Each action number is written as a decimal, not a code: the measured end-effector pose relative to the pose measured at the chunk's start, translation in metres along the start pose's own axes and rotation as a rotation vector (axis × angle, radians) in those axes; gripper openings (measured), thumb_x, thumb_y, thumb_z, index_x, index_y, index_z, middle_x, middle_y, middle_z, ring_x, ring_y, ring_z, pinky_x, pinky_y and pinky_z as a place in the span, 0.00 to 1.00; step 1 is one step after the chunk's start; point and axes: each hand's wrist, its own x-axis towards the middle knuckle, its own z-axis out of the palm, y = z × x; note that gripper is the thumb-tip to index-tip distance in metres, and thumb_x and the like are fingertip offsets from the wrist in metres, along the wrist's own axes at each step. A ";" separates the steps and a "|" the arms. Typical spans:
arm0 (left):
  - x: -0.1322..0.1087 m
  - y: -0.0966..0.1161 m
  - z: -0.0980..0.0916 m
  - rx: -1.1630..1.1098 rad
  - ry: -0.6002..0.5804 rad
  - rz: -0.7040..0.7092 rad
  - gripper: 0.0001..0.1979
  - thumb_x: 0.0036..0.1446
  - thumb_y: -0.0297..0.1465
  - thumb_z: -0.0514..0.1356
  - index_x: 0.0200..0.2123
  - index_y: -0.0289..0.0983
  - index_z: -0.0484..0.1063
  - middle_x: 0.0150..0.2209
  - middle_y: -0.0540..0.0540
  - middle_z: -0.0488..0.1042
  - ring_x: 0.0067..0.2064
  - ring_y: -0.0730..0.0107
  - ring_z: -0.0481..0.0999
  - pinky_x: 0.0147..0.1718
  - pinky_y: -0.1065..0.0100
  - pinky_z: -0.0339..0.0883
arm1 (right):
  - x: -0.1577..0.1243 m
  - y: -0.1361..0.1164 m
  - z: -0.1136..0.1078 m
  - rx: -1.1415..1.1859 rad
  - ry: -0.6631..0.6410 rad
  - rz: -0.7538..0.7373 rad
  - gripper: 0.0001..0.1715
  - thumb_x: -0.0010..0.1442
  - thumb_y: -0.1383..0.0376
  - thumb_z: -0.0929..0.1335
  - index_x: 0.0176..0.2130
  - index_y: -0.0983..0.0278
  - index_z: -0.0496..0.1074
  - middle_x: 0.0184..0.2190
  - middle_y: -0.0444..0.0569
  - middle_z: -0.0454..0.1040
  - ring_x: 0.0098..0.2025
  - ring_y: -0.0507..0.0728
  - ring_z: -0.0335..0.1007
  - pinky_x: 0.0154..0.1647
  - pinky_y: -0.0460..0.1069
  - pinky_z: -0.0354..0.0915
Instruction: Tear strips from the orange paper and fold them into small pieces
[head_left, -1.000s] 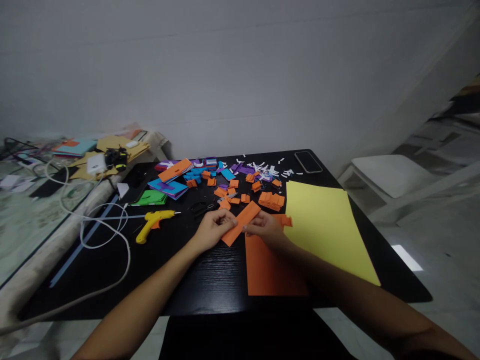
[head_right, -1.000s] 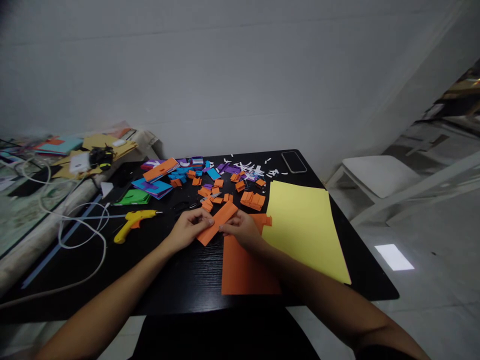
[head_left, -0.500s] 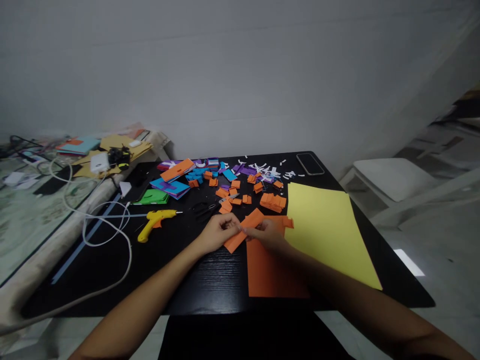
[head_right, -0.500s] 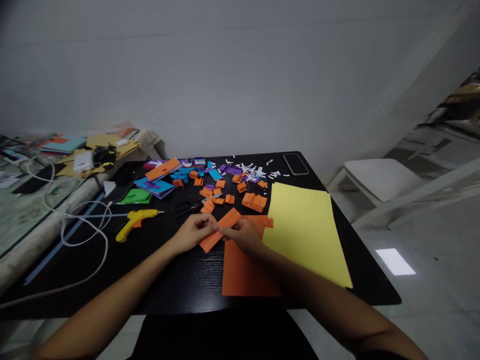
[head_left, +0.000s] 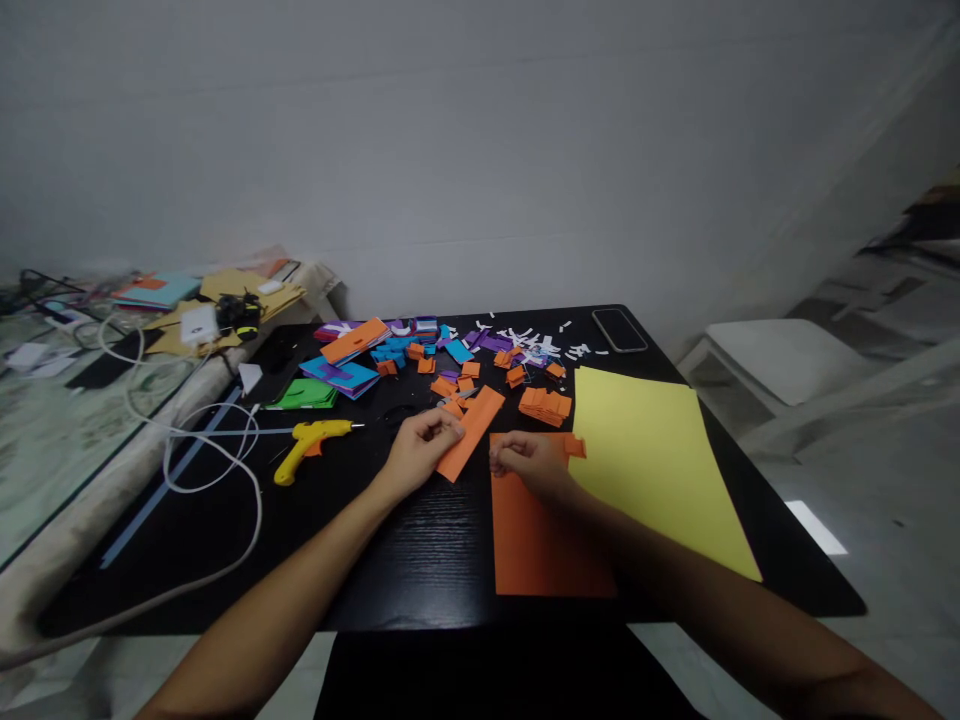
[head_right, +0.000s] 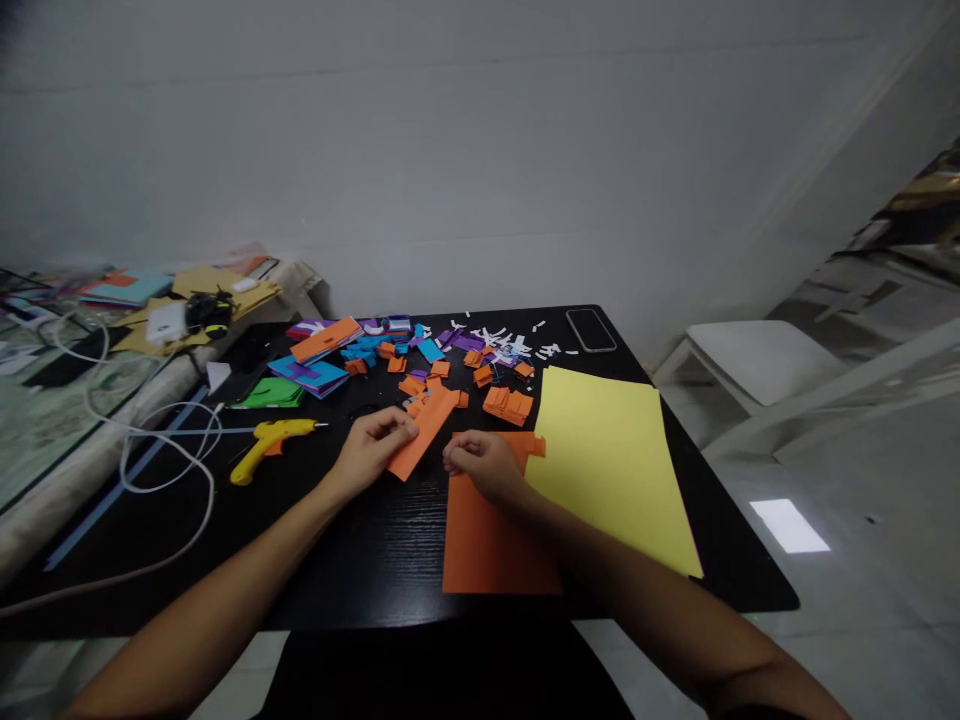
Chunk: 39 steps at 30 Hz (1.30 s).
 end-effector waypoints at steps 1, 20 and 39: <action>0.000 0.001 -0.001 -0.004 0.012 -0.009 0.13 0.54 0.39 0.66 0.28 0.34 0.74 0.22 0.54 0.66 0.25 0.76 0.62 0.27 0.72 0.55 | 0.000 0.000 0.000 0.025 0.002 0.006 0.09 0.47 0.61 0.75 0.25 0.63 0.74 0.22 0.42 0.76 0.25 0.51 0.71 0.32 0.47 0.70; -0.006 -0.011 0.013 0.080 -0.309 -0.082 0.13 0.54 0.39 0.64 0.28 0.32 0.73 0.21 0.54 0.61 0.24 0.76 0.57 0.25 0.73 0.50 | -0.006 0.003 0.003 -0.214 0.009 -0.072 0.14 0.53 0.54 0.73 0.26 0.60 0.71 0.21 0.43 0.72 0.25 0.55 0.69 0.26 0.48 0.64; -0.001 -0.008 0.005 0.008 -0.208 -0.053 0.14 0.53 0.39 0.68 0.33 0.34 0.73 0.24 0.53 0.70 0.25 0.76 0.67 0.26 0.73 0.58 | -0.004 -0.009 -0.002 -0.167 0.120 -0.172 0.13 0.52 0.55 0.75 0.31 0.62 0.75 0.27 0.44 0.75 0.30 0.54 0.71 0.32 0.49 0.68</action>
